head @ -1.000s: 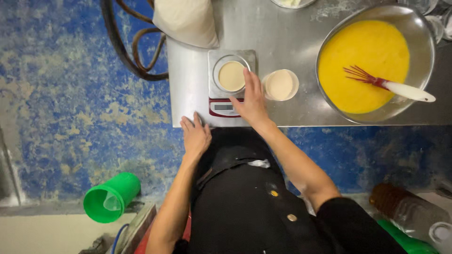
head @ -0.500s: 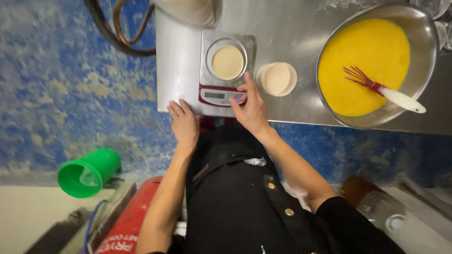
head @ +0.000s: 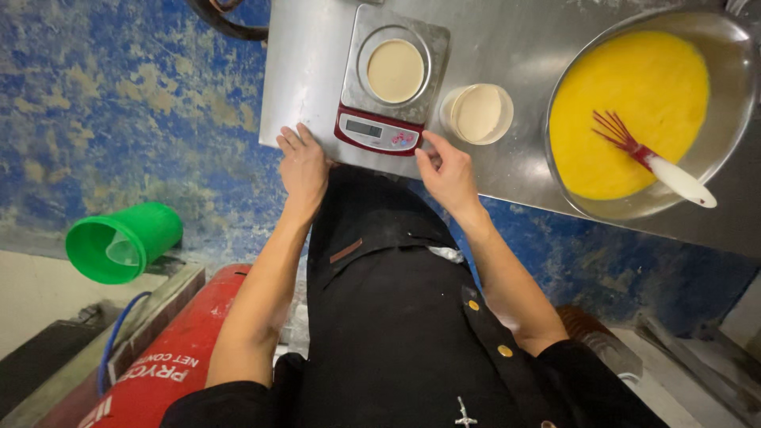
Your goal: The person weighs powder in small cups using a digital scale and then whisks a yellow batter in a large metal bowl.
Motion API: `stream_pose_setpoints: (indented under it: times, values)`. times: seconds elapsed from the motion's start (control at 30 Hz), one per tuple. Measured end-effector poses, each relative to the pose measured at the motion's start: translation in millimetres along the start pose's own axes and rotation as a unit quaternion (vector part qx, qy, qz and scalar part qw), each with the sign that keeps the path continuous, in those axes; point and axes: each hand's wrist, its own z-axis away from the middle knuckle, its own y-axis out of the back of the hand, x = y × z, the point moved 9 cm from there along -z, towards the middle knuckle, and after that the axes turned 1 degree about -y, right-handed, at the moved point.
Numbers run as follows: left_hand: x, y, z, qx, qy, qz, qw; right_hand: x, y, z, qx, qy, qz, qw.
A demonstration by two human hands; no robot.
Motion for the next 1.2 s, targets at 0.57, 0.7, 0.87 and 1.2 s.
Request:
stream_pose_setpoints:
  times: [0.57,0.7,0.87,1.2]
  values:
    - [2.8,13.1,-1.6,-0.018,0.023,0.044,0.999,-50.4,-22.2,-42.7,0.052,0.177,0.096,0.978]
    - [7.1,10.0,-2.0,-0.035,0.033,0.028,0.998,-57.6,-36.2,-76.8,0.065,0.13,0.174,0.974]
    - [2.7,8.4,1.3,-0.03,0.05,0.054,0.997,-50.4,-47.3,-95.1,0.07,0.077,0.255,0.961]
    - [7.2,0.2,2.6,0.008,0.0,-0.016,1.0,-47.6,-39.4,-93.7,0.115,0.096,0.223,0.963]
